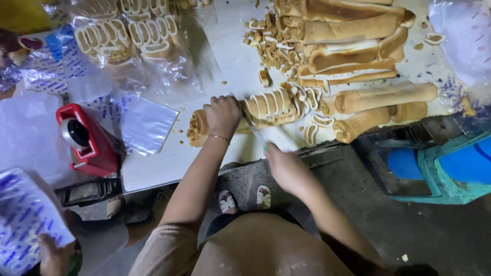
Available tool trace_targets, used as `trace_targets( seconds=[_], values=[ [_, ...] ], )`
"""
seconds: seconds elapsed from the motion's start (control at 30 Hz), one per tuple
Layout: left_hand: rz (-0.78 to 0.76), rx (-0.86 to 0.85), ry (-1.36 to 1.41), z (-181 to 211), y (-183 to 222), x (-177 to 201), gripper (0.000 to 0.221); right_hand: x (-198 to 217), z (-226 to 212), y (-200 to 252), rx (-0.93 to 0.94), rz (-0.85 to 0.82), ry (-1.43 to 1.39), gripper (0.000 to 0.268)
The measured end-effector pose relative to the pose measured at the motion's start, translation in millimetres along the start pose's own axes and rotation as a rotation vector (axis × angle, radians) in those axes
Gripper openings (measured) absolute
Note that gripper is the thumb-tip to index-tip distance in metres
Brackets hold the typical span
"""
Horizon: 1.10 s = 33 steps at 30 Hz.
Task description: Slicing long bread rolls into thin pieces using a knife on a bakery production table.
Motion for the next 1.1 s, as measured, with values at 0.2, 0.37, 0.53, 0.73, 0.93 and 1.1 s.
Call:
trace_targets(
  seconds=[0.2,0.37,0.53,0.73,0.93,1.1],
  values=[
    [-0.102,0.014,-0.004,3,-4,12,0.036,-13,-11,-47,0.062,0.057,0.026,0.034],
    [-0.092,0.01,0.006,3,3,-5,0.033,0,-6,-51,0.065,-0.046,-0.137,0.037],
    [-0.089,0.024,-0.026,5,0,-4,0.039,31,-9,32,-0.098,-0.166,-0.04,0.043],
    [-0.129,-0.008,-0.07,6,2,38,0.045,-30,-1,-101,0.095,-0.045,-0.087,0.04],
    [-0.1,0.05,0.014,8,-6,20,0.061,16,2,22,-0.127,-0.208,-0.084,0.046],
    [-0.089,0.023,-0.05,6,-1,10,0.062,-5,-15,-31,-0.037,-0.108,-0.137,0.041]
  ],
)
Point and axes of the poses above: each hand's wrist, its own y-axis away from the middle knuckle, its own x-axis out of the back of the hand, z = x × y, the point moved 1 cm from there along -y, towards the middle knuckle, and after that the axes turned 1 degree about y, right-handed, at the moved point
